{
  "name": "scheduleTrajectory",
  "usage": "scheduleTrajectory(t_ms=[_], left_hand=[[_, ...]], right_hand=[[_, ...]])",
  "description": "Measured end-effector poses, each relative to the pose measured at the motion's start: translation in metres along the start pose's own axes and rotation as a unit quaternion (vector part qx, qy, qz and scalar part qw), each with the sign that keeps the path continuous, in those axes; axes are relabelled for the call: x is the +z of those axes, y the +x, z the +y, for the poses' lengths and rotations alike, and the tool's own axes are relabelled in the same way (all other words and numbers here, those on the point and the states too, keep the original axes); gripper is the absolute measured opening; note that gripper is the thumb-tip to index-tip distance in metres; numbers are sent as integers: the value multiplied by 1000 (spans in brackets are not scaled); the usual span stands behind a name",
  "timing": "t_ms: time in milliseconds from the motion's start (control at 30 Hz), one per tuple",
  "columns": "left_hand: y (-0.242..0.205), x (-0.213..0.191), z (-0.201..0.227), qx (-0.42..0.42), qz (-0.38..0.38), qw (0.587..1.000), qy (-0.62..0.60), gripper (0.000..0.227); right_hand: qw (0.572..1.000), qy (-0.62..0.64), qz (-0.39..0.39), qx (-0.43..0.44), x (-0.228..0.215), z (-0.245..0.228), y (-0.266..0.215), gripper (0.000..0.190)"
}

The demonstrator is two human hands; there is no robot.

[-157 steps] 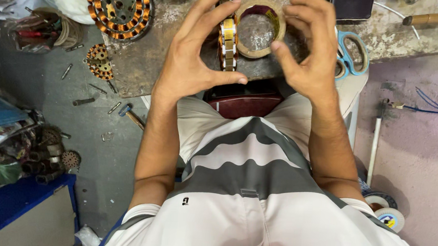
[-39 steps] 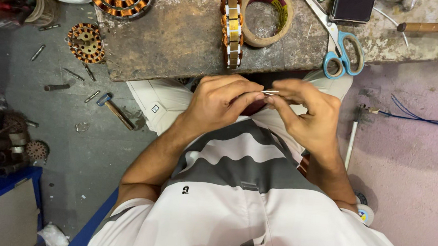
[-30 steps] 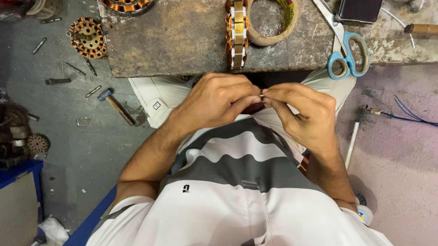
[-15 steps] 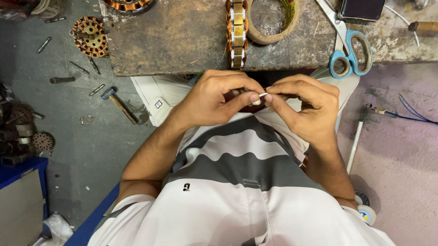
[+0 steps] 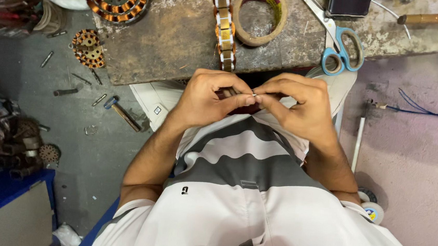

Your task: The person wraps a copper-wound stator with tape, then cuts a small white plastic strip with scissors. They insert the strip into the stator slots and use a screwdriver to adjust the internal components.

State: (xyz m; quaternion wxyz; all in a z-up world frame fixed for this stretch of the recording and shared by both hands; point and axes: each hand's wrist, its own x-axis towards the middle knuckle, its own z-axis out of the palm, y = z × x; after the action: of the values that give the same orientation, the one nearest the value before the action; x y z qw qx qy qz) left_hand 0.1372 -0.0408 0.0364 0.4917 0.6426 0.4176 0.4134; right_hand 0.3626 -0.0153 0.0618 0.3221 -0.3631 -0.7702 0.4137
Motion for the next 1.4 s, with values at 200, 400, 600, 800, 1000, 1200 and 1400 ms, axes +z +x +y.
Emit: scheduleTrajectory(t_ms=[200, 400, 600, 800, 1000, 1200, 1400], left_hand=[[0, 5, -1, -49, 39, 998, -13, 11], [-4, 13, 0, -80, 46, 961, -261, 10], [1, 17, 7, 15, 44, 957, -287, 4], [18, 13, 13, 90, 77, 951, -287, 5], [27, 7, 14, 96, 100, 956, -261, 5], [27, 10, 16, 83, 117, 950, -277, 5], [28, 12, 13, 103, 127, 956, -242, 8]], right_hand=[[992, 9, 55, 112, -38, 24, -6, 4], [880, -453, 124, 70, -58, 36, -4, 31], [863, -487, 50, 128, -62, 43, -2, 34], [955, -199, 116, 189, -80, 44, -33, 29], [954, 282, 101, 24, -43, 48, -53, 32], [980, 182, -17, 74, 5, 24, -59, 65], [981, 165, -5, 104, 5, 16, -61, 54]])
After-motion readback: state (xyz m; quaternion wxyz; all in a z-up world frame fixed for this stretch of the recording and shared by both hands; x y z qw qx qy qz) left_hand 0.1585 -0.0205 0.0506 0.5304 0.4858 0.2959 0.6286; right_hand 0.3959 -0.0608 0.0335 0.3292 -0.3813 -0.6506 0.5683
